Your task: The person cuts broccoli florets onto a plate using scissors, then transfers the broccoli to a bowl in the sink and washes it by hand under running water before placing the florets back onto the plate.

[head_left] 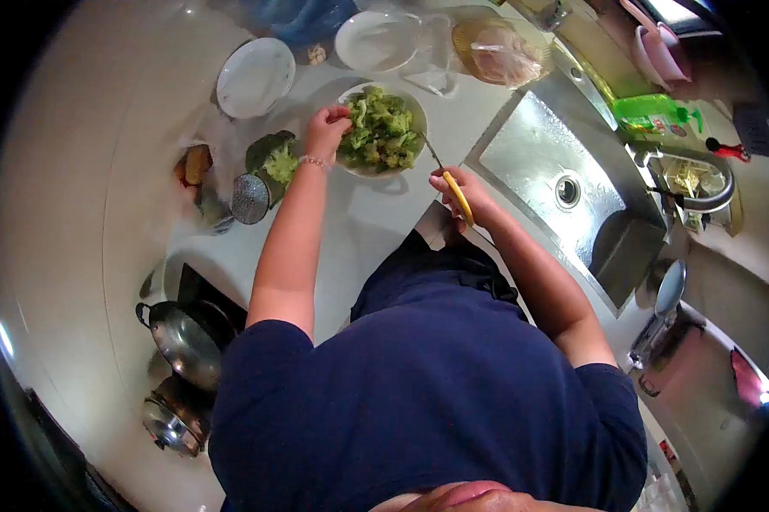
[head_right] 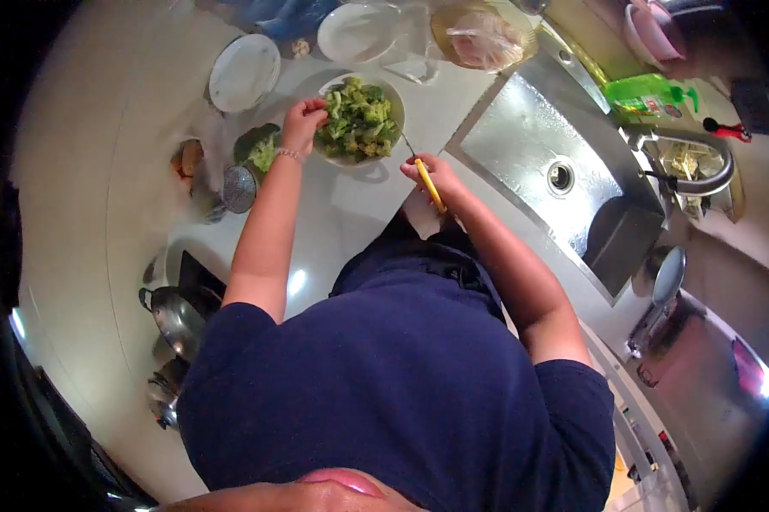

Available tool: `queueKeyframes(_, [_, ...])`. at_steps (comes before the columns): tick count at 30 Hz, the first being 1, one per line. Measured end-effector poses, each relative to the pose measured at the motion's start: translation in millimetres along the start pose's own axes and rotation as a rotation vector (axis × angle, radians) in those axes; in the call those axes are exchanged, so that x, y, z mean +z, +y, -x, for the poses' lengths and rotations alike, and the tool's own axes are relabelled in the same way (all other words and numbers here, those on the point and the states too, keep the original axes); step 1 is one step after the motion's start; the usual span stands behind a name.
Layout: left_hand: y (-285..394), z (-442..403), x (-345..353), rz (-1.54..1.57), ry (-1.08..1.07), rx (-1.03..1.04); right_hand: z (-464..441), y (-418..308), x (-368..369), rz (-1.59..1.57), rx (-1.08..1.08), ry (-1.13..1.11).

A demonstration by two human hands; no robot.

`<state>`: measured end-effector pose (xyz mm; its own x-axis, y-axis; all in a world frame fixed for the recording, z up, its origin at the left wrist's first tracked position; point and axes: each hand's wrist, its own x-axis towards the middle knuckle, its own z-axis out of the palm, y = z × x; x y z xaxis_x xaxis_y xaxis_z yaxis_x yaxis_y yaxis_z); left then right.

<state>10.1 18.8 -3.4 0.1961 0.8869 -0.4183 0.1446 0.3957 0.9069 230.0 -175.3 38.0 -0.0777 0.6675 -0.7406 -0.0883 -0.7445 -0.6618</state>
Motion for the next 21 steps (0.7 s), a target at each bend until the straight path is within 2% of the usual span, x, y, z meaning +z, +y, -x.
queueKeyframes(2, [-1.6, 15.2, -10.7, 0.125, 0.004, -0.053, -4.2, -0.5, 4.4, -0.021, -0.012, -0.014])
queueKeyframes(3, [-5.7, 18.9, -14.5, 0.042, 0.042, -0.045, -6.3, -0.7, 5.6, -0.017, -0.015, -0.03])
queueKeyframes(8, [-16.6, 27.2, -6.4, -0.539, -0.035, 0.307, -12.2, 4.8, 7.7, -0.001, -0.044, -0.04])
queueKeyframes(10, [2.0, 31.5, 3.9, -0.824, -0.045, 0.446, -6.3, 1.2, 6.9, 0.018, -0.033, -0.027])
queueKeyframes(11, [9.7, 30.0, 7.6, -0.93, -0.076, 0.441, -3.9, 0.5, 6.6, 0.025, -0.027, -0.02])
queueKeyframes(14, [21.2, 24.9, 26.0, -1.112, 0.028, 0.713, -2.0, 7.7, 3.0, -0.007, 0.006, 0.003])
queueKeyframes(15, [26.5, 28.0, 34.9, -1.178, -0.049, 0.541, -2.3, 11.5, 2.7, -0.033, 0.012, 0.006])
queueKeyframes(18, [36.9, 39.0, 60.0, -1.583, -0.231, 0.387, -8.0, 23.4, 3.5, -0.074, 0.027, 0.001])
queueKeyframes(19, [32.7, 33.9, 66.0, -1.688, -0.342, 0.271, -11.2, 26.4, 3.8, -0.064, 0.035, -0.011])
queueKeyframes(21, [33.2, 30.6, 75.5, -1.713, -0.308, 0.272, -14.0, 27.0, 5.4, -0.05, 0.036, -0.02])
